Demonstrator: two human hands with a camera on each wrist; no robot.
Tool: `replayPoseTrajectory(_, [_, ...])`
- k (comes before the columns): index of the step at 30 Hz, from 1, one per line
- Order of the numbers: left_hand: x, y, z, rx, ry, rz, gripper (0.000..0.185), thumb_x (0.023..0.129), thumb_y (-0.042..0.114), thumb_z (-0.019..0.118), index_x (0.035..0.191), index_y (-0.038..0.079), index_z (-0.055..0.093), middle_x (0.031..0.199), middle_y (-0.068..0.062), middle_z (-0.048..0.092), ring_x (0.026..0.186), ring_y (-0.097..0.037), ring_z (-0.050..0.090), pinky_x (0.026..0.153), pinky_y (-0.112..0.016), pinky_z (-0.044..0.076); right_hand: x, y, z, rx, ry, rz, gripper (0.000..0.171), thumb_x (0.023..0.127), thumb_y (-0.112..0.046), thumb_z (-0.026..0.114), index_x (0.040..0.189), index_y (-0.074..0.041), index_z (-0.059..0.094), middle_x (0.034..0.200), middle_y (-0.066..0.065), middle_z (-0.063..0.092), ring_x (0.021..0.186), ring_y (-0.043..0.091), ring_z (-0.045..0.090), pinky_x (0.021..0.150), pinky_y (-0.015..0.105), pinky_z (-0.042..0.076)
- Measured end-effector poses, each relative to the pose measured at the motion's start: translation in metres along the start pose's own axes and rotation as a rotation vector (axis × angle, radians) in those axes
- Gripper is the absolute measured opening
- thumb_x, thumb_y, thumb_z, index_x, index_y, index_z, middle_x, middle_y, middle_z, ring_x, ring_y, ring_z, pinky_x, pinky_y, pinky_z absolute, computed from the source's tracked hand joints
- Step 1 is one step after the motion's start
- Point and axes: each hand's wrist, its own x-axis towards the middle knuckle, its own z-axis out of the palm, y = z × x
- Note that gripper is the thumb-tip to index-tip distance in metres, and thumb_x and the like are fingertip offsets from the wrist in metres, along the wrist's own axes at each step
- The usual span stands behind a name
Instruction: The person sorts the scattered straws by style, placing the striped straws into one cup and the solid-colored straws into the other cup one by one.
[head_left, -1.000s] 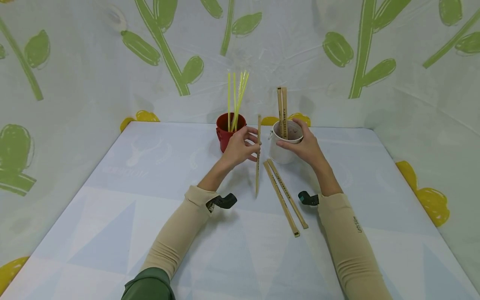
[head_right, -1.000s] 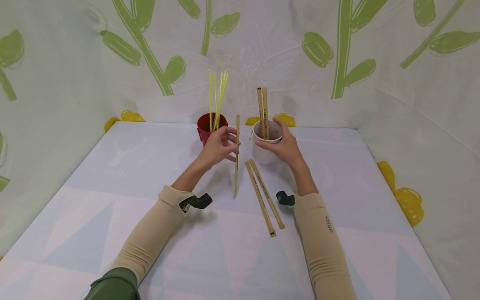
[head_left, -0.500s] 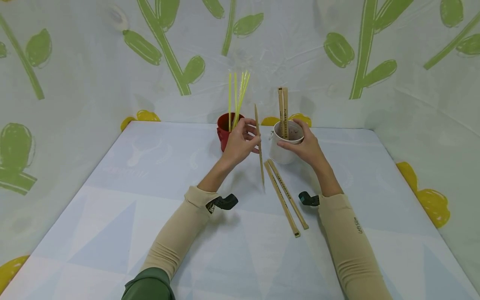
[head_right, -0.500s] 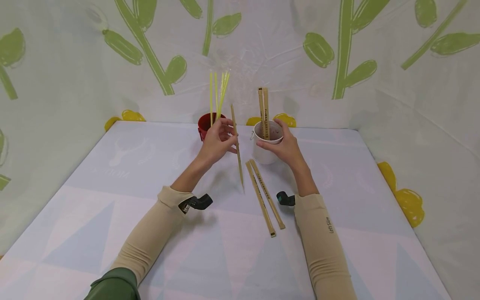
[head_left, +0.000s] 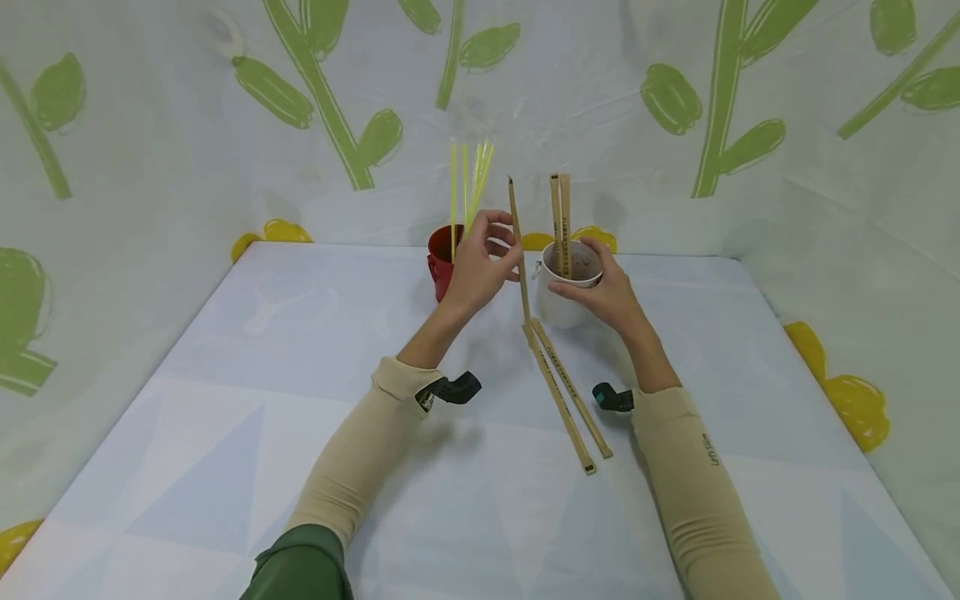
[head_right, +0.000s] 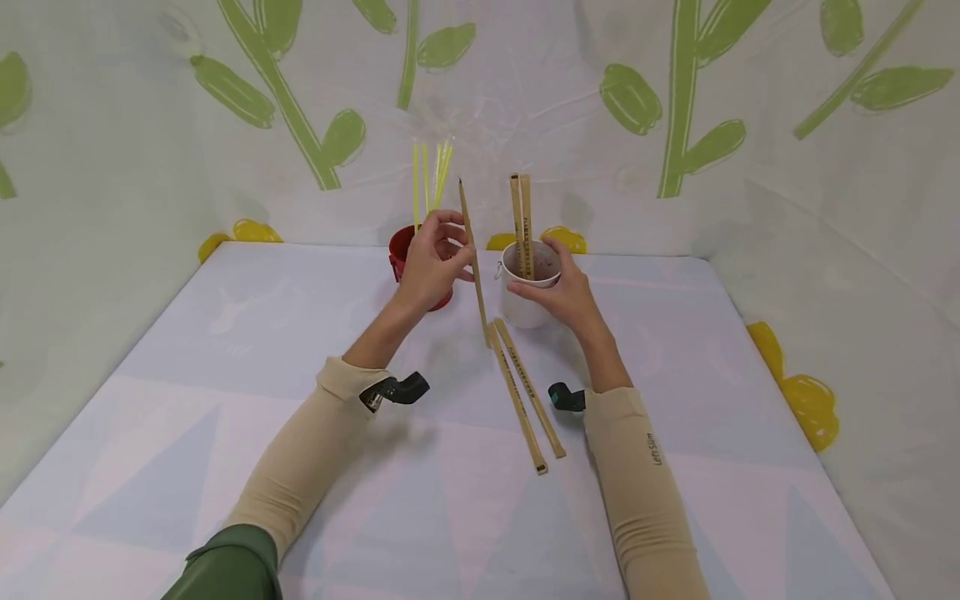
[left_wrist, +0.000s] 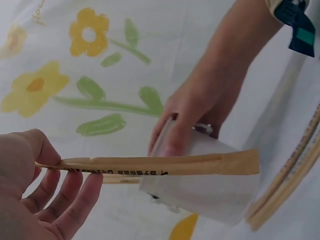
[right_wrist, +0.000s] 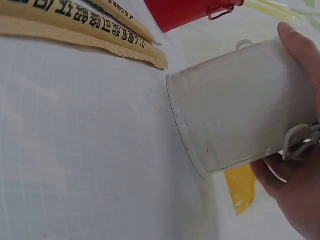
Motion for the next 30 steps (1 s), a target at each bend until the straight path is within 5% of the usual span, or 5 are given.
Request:
replayPoseTrajectory(15, [0.044, 0.031, 0.003, 0.045, 0.091, 0.149, 0.036, 0.094, 0.005, 0.053, 0.129, 0.004, 0.046, 0.104, -0.014, 0.059, 0.084, -0.023, 0.065, 0.067, -0.029, 0.061, -0.001, -0.002, 0.001, 0.007, -0.005, -0.012, 0.101, 0.073, -0.051, 0.083, 0.152, -0.027, 0.026, 0.156, 0.008, 0.033, 0.141, 0.032, 0.036, 0.111, 0.059, 0.036])
replayPoseTrajectory(23, [0.049, 0.036, 0.005, 0.015, 0.161, 0.183, 0.035, 0.096, 0.004, 0.055, 0.13, 0.005, 0.045, 0.107, -0.018, 0.059, 0.087, -0.026, 0.067, 0.071, -0.033, 0.061, -0.001, -0.002, -0.001, 0.004, -0.01, -0.028, 0.1, 0.073, -0.051, 0.083, 0.152, -0.026, 0.026, 0.157, 0.006, 0.033, 0.142, 0.031, 0.034, 0.112, 0.06, 0.035])
replayPoseTrajectory(30, [0.048, 0.034, 0.013, 0.053, 0.123, 0.189, 0.036, 0.096, 0.004, 0.054, 0.13, 0.004, 0.045, 0.107, -0.015, 0.059, 0.087, -0.021, 0.066, 0.071, -0.027, 0.061, -0.002, 0.0, -0.001, 0.003, -0.001, -0.019, 0.1, 0.073, -0.053, 0.082, 0.152, -0.027, 0.026, 0.158, 0.005, 0.033, 0.143, 0.03, 0.033, 0.113, 0.06, 0.034])
